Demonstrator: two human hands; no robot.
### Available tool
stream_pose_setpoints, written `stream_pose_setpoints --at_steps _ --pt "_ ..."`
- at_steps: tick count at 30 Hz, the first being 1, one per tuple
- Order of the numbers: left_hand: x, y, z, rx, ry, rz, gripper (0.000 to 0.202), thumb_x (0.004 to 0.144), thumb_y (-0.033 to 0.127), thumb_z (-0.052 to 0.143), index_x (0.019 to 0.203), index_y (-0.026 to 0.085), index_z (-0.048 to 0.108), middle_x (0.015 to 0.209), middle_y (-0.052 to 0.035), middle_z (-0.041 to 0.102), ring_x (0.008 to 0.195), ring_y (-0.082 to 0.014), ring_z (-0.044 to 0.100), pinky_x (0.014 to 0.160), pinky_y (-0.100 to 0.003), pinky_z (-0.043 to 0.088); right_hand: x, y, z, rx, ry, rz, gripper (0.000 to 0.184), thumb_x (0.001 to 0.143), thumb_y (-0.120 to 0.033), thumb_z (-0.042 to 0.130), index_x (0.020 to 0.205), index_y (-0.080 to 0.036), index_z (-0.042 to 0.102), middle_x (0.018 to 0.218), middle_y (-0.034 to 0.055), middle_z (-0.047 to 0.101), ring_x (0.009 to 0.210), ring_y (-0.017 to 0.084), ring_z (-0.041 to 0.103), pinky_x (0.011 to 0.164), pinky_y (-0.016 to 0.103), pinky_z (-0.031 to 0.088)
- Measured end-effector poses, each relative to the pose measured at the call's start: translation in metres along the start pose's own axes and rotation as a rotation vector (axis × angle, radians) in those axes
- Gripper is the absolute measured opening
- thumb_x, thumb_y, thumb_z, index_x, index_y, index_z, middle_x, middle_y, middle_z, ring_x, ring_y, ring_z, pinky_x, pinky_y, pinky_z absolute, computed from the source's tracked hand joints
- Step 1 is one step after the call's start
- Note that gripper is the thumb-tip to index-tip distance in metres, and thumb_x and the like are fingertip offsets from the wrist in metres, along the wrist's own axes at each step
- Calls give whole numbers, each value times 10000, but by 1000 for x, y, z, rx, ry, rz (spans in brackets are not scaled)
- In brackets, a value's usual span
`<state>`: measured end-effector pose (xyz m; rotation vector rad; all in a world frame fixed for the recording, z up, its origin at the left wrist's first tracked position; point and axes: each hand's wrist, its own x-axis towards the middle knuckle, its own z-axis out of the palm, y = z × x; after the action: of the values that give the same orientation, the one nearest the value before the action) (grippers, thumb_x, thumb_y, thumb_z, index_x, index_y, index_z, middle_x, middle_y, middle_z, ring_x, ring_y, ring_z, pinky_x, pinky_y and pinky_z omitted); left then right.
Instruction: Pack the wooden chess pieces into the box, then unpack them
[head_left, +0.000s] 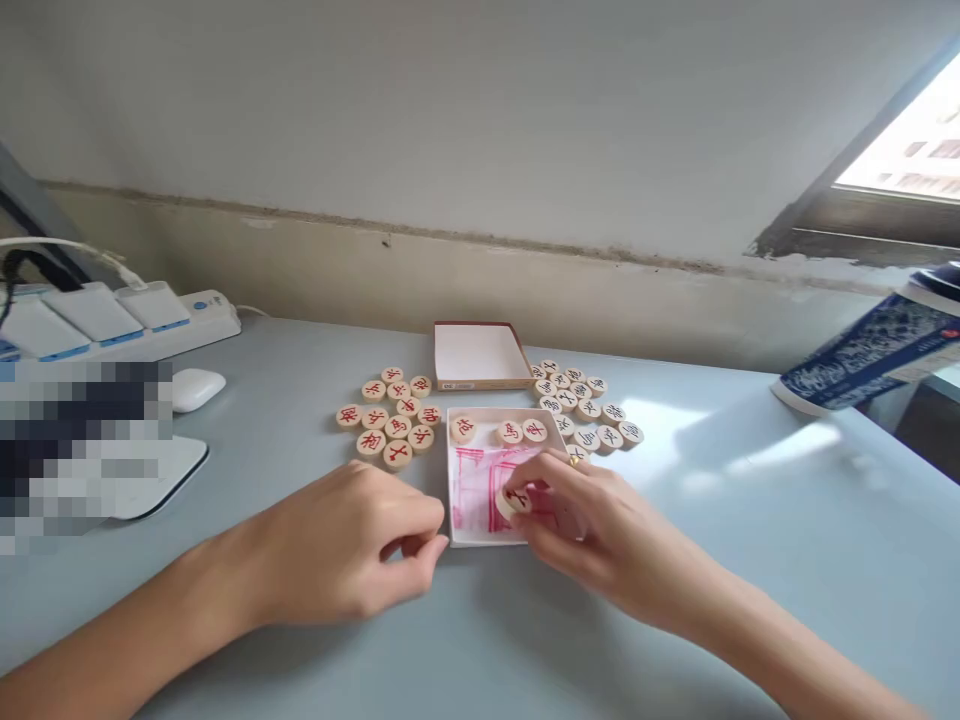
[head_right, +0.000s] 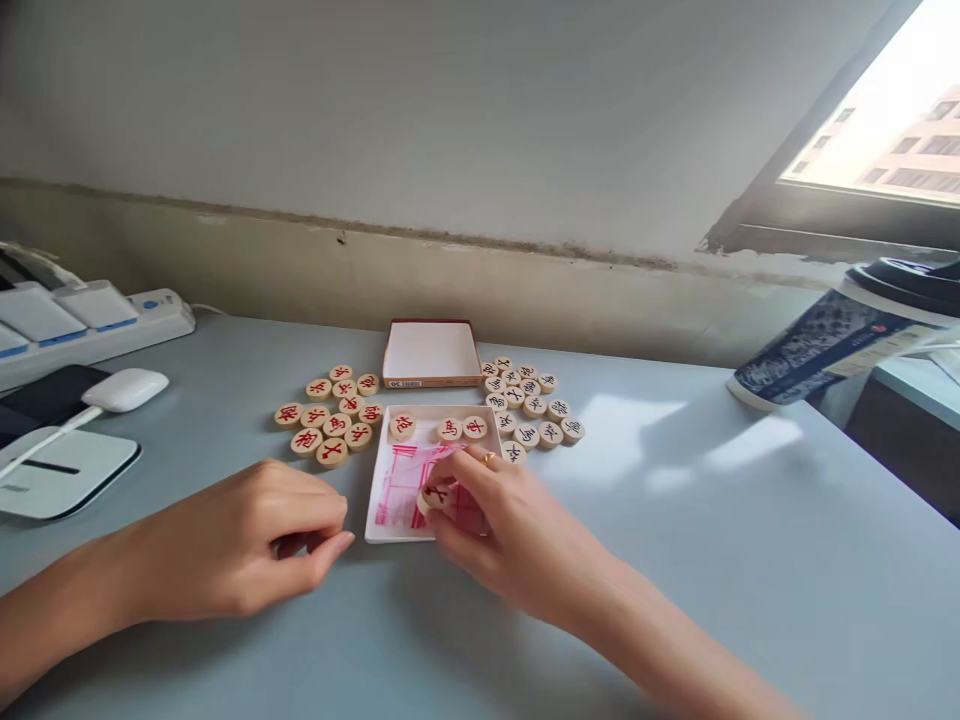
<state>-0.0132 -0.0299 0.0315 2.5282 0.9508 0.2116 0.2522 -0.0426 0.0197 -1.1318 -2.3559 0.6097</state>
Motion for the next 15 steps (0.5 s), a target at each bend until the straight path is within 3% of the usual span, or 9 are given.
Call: stream_pose_setpoints --at_steps 2,4,8,12,15 --pt "1 1 4 -27 95 67 287 904 143 438 648 190 319 556 55 372 513 -96 326 541 -270 257 0 3 3 21 72 -32 58 979 -164 528 957 -202 567 844 0 615 643 124 525 598 261 439" --pt "5 4 3 -85 155 48 303 917 164 443 633 189 341 551 54 374 514 -91 335 536 -260 272 -1 7 6 24 113 -52 61 988 -177 522 1002 -196 579 915 24 628 739 144 567 655 278 467" --pt "27 26 -26 -298 192 -72 333 907 278 531 602 190 430 542 50 398 511 -89 351 498 -231 294 -4 11 9 61 151 -75 53 973 -173 540 1009 -199 570 974 41 636 821 165 602 709 301 497" --pt "67 52 -71 -546 -216 -95 286 886 357 601 643 207 597 567 39 488 521 -93 418 456 -206 294 -6 9 7 113 134 -61 86 943 -159 538 1001 -209 577 984 50 657 839 187 628 719 317 523" --pt "86 55 -88 -642 -434 -51 245 865 321 614 650 207 650 581 15 559 509 -107 467 417 -205 305 -7 6 4 142 91 -39 141 925 -134 556 1039 -214 571 985 48 682 840 187 643 719 307 535"
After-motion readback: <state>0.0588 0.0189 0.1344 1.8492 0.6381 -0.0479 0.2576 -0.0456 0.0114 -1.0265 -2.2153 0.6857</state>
